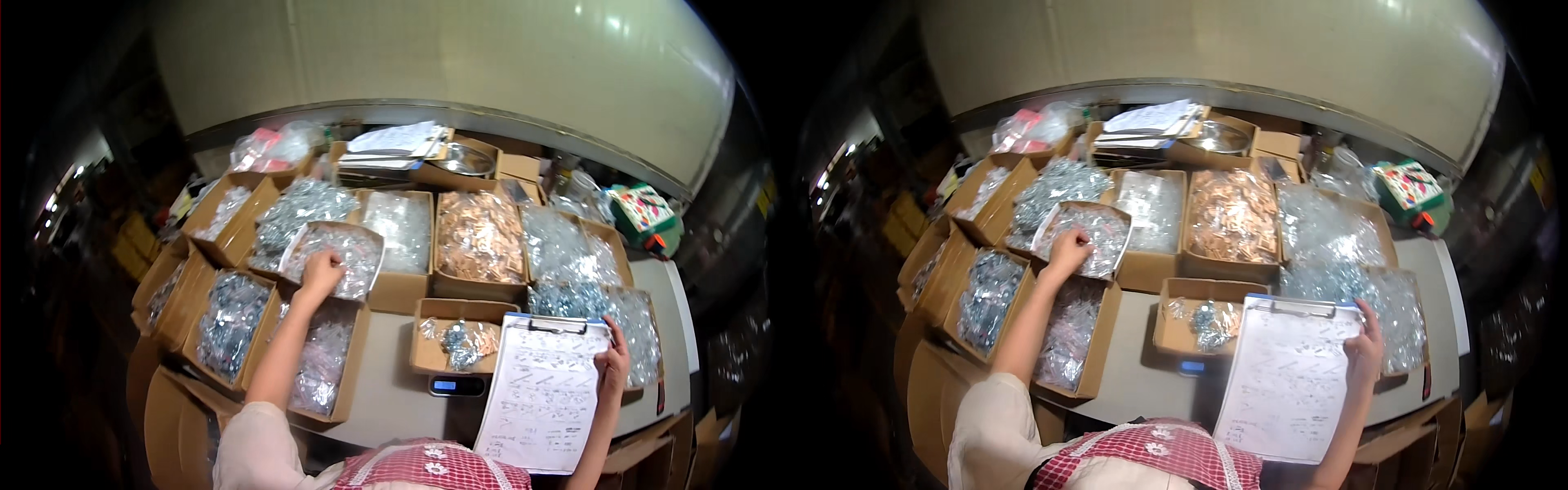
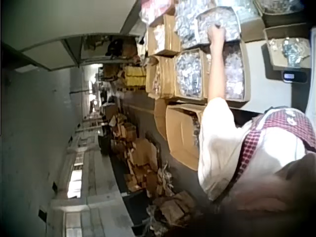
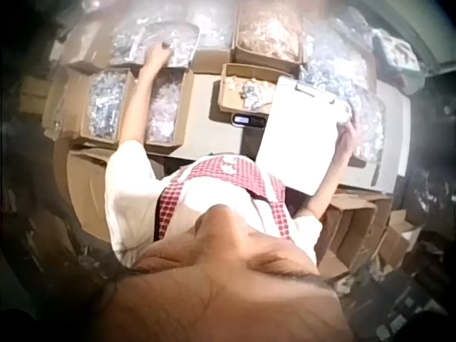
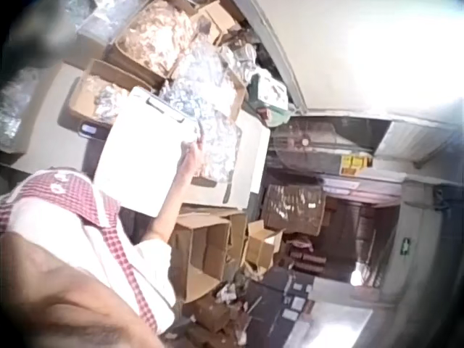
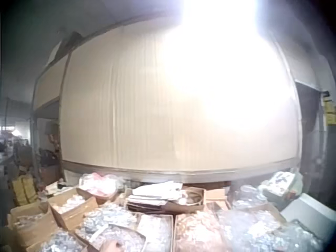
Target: The person holds a clipboard with a list and picks up small hardware parts from various boxes to count them and verify inventory.
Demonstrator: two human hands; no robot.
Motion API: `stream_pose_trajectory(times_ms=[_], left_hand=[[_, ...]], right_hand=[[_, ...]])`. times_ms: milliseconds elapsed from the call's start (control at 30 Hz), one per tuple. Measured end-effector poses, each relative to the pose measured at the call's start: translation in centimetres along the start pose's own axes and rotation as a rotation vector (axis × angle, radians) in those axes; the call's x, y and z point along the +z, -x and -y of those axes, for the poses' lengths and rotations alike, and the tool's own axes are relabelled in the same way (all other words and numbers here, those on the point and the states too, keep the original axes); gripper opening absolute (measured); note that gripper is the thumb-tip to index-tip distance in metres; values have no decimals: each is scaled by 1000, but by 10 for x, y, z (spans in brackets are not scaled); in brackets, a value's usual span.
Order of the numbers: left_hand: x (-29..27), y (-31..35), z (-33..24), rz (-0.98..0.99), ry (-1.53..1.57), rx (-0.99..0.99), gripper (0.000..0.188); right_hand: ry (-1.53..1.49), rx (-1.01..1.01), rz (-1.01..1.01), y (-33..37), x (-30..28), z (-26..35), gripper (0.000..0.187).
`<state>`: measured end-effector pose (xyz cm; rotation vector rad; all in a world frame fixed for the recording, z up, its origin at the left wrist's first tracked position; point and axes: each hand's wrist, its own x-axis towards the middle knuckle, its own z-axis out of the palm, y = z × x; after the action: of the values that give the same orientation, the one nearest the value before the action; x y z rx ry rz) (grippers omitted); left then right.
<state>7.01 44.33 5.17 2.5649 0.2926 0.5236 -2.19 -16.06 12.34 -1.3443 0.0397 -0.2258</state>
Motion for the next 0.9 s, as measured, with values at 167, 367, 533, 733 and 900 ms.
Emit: stream_pose_trajectory(times_ms=[167,367,533,733,900], left_hand=[[-6,-13,-3,73,188,164,21],[-6,-27,10,102,222,296,16],[4,-34,-16,145,884,51,11],[2,-13,-80,350,1090,53,14],[18,18,-124,524,1075,68,15]], right_hand=[[-29,6,-114,31,18,8,72],[-16,-14,-114,67,34,17,75],[57,-36,-234,90,62,36,73],[182,-81,-233,102,66,36,72],[353,-228,-136,90,54,28,77]])
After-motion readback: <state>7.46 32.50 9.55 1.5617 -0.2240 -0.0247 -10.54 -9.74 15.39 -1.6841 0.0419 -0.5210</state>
